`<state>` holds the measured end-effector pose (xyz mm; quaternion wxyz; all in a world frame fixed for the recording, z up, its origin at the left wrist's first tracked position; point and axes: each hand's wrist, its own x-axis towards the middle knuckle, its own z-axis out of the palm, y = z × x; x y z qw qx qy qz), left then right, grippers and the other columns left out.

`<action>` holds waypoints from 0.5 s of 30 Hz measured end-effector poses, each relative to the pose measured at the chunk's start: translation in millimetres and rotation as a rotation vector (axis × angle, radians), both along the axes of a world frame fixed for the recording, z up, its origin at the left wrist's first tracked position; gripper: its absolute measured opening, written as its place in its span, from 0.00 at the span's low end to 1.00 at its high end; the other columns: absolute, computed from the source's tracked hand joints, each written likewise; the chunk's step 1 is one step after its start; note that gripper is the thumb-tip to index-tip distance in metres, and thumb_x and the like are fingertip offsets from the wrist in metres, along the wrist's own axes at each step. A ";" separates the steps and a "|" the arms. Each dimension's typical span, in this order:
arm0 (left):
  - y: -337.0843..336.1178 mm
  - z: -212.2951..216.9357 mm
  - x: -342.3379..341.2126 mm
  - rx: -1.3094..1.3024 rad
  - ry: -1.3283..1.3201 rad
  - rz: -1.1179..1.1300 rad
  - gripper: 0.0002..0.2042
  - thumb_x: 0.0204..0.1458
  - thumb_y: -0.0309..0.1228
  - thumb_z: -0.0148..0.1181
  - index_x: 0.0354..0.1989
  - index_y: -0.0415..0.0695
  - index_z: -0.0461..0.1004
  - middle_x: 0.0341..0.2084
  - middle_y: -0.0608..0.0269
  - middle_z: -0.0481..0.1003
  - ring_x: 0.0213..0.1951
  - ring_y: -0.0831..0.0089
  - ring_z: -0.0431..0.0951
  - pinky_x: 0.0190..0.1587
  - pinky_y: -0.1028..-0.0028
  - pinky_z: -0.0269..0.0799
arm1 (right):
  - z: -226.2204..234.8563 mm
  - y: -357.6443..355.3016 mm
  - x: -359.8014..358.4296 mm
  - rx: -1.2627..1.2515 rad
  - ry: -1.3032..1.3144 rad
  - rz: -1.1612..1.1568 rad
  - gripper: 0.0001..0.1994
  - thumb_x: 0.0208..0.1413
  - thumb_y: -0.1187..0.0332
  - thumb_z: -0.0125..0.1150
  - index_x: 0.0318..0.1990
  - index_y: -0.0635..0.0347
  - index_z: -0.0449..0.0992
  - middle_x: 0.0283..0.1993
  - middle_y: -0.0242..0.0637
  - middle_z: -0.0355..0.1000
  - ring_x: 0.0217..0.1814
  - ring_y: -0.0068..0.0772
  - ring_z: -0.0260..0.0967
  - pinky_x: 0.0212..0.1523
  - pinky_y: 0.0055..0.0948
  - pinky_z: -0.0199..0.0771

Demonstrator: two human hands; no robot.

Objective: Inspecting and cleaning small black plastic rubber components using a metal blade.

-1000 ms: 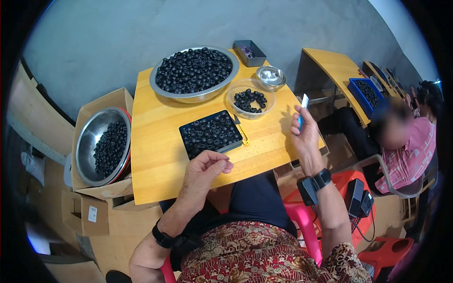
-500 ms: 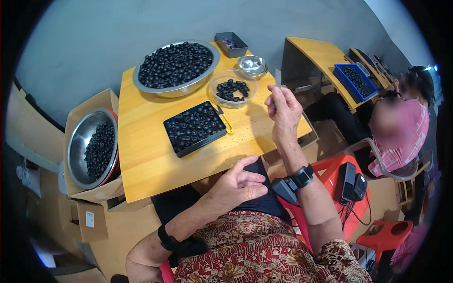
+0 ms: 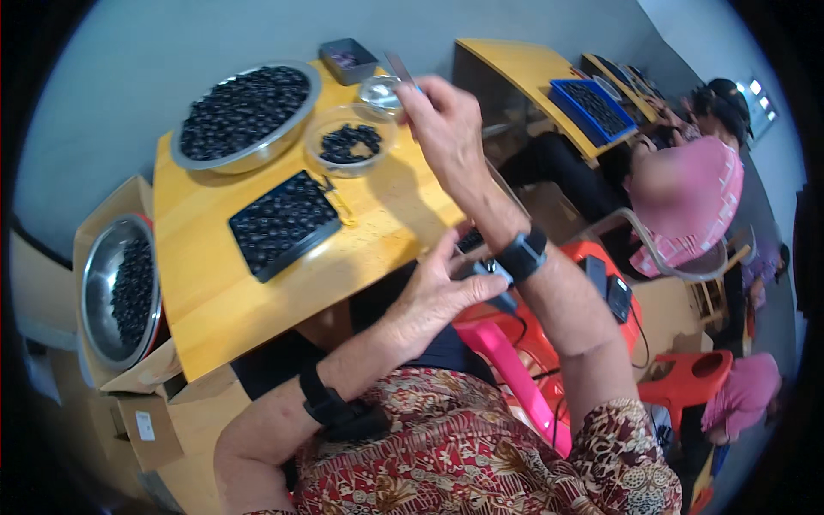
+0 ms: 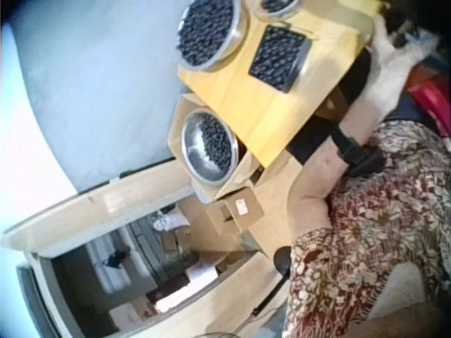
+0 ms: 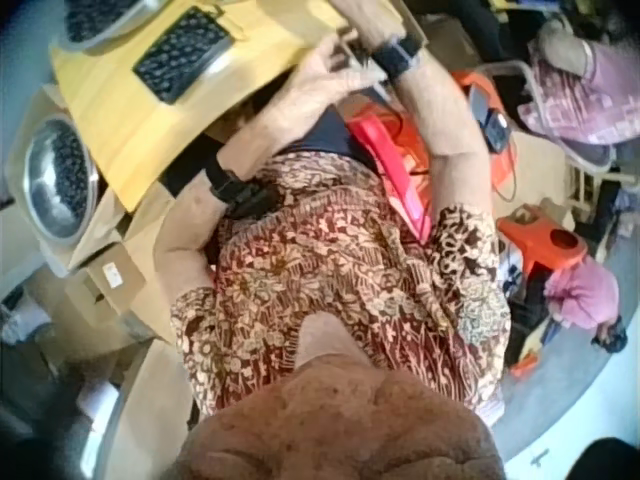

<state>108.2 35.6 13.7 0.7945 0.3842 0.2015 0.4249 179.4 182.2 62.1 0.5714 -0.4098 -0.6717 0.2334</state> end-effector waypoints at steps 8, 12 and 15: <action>4.0 -17.4 65.0 0.415 0.319 -0.222 0.24 0.48 0.31 0.62 0.55 0.41 0.65 0.38 0.66 0.74 0.40 0.76 0.75 0.46 0.77 0.70 | 109.2 12.1 15.3 0.239 -0.103 -0.006 0.16 0.52 0.63 0.51 0.25 0.70 0.75 0.18 0.41 0.70 0.21 0.28 0.65 0.26 0.30 0.66; 8.4 -17.4 79.5 0.410 0.444 -0.300 0.15 0.55 0.36 0.55 0.45 0.38 0.72 0.32 0.60 0.78 0.36 0.74 0.78 0.40 0.76 0.72 | 141.1 26.2 -0.1 0.373 -0.067 0.022 0.16 0.51 0.63 0.51 0.24 0.71 0.74 0.16 0.40 0.69 0.20 0.27 0.64 0.25 0.29 0.65; 34.3 -17.5 72.7 0.260 0.416 -0.130 0.12 0.60 0.33 0.48 0.36 0.35 0.74 0.28 0.59 0.78 0.30 0.74 0.79 0.36 0.74 0.73 | 162.0 25.4 3.6 0.445 -0.061 0.054 0.15 0.50 0.64 0.53 0.25 0.70 0.76 0.17 0.39 0.70 0.21 0.25 0.65 0.24 0.28 0.64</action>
